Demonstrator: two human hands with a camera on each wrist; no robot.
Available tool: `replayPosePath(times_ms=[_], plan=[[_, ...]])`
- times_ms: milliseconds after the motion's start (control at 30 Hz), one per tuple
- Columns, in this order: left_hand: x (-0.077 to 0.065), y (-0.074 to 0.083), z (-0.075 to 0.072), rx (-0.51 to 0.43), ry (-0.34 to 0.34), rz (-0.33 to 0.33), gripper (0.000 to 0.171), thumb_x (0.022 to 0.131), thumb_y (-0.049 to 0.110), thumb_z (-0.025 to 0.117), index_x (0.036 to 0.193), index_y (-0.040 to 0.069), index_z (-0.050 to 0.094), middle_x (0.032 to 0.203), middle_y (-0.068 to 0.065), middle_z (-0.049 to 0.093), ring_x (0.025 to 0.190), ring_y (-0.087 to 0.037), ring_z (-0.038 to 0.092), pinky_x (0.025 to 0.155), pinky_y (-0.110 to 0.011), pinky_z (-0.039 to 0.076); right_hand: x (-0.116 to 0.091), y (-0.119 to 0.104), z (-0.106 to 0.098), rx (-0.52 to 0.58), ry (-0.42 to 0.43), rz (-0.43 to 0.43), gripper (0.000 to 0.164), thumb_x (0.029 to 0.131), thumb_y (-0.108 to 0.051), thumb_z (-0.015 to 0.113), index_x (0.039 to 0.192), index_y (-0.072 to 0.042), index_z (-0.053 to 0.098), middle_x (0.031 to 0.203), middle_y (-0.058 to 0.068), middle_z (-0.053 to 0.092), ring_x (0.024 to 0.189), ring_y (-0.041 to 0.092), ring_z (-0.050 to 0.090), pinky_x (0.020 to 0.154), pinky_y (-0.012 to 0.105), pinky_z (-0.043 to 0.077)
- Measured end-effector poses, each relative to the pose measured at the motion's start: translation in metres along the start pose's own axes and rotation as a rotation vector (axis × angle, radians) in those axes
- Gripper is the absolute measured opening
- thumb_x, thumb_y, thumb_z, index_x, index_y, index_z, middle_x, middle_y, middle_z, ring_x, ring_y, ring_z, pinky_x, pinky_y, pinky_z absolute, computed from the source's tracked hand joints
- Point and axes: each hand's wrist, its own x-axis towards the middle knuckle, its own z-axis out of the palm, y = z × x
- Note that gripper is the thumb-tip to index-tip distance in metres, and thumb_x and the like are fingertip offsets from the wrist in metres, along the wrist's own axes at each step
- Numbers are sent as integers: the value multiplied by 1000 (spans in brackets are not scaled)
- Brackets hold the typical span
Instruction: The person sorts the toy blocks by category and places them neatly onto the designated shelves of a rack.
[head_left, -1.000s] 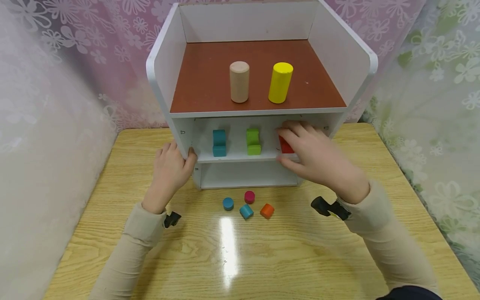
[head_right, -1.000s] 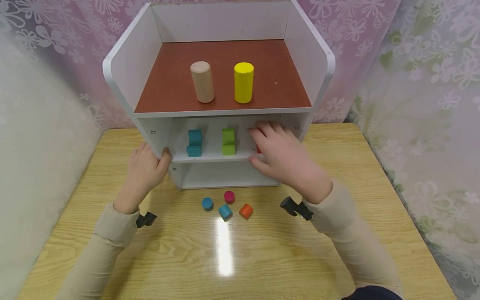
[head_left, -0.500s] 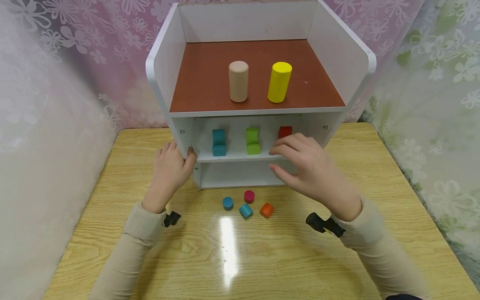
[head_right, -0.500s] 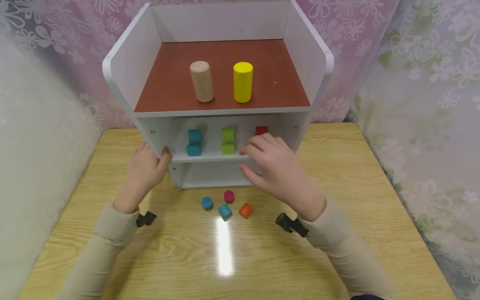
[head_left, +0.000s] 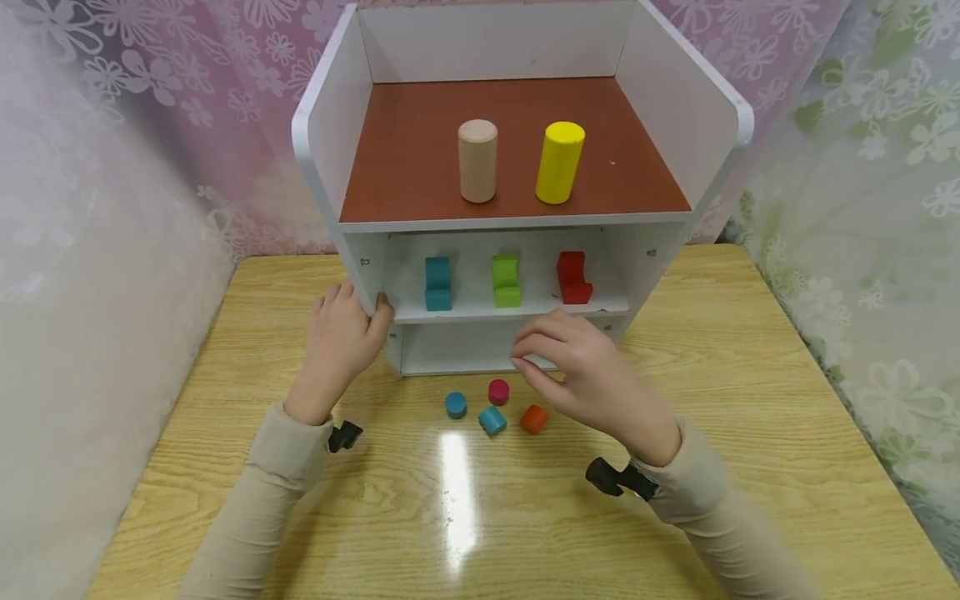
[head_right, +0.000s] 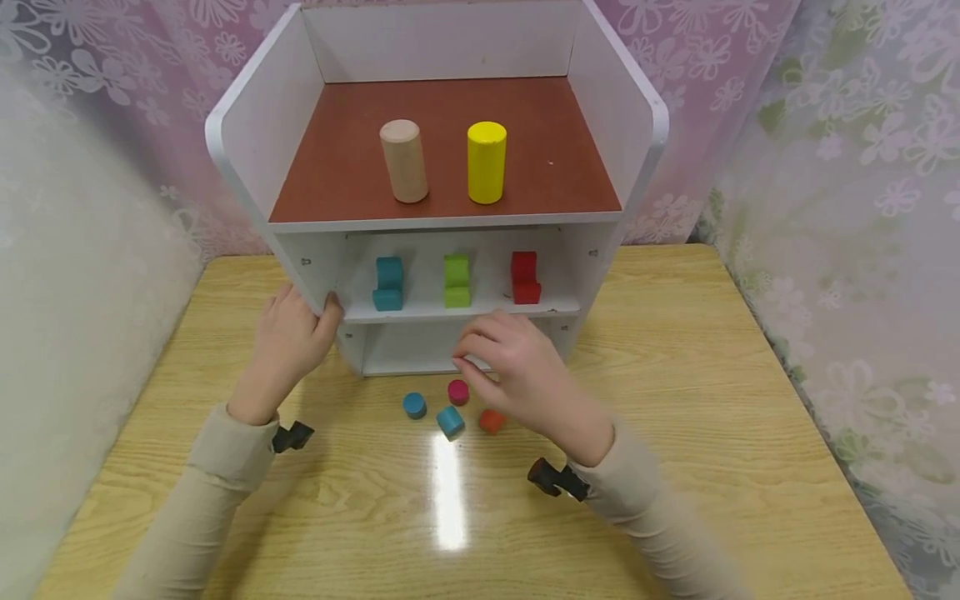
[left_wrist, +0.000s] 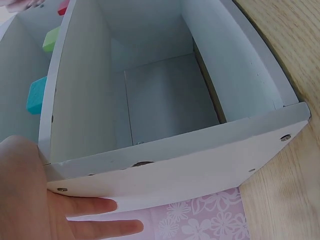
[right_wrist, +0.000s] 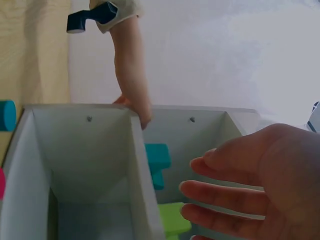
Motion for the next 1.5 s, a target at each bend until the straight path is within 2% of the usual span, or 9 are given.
replayPosePath(times_ms=[167,467,633,833,1033,1200,1500], plan=[[1,-1,1,3,5,5,52,100,35,37,136,2,55,118,-19,63,95,-40,55,79,-53,41,-4,0,20,70,-28,16,6,86,-8,74,91,-11,73,96,-2,67,93,17,60,82,33,50],[0,0,-1,5,-7,-2,53,100,36,36,135,2,55,118,-19,62,98,-41,55,79,-54,41,-10,10,60,171,-14,-7,14,82,-6,75,95,-8,73,94,1,70,90,17,63,80,33,52],[0,0,-1,4,-7,-4,52,99,36,37,135,2,55,118,-19,62,98,-41,55,79,-53,41,-11,16,78,191,-67,42,20,82,-10,77,101,-6,73,98,3,72,95,18,65,84,34,52],[-1,0,0,0,-4,0,52,99,35,37,135,2,55,118,-19,62,99,-41,56,81,-54,42,-13,21,97,168,-186,147,27,83,-19,80,107,-8,73,104,3,72,98,18,63,87,38,51],[0,0,0,-2,-1,3,52,99,35,38,136,2,55,118,-19,62,99,-41,56,81,-54,42,-13,26,112,110,-309,193,34,85,-27,79,113,-9,72,107,2,70,98,18,60,85,40,49],[0,0,0,-3,-8,3,52,99,35,37,137,2,54,120,-19,62,101,-41,55,82,-55,41,-15,28,123,75,-355,200,35,82,-25,80,113,-10,73,104,1,69,94,18,59,83,41,48],[1,-1,1,1,-6,0,53,99,35,37,137,2,54,121,-19,62,102,-41,55,82,-55,41,-18,29,134,22,-381,197,21,83,-22,78,103,-17,73,96,-6,66,90,15,57,80,39,46]])
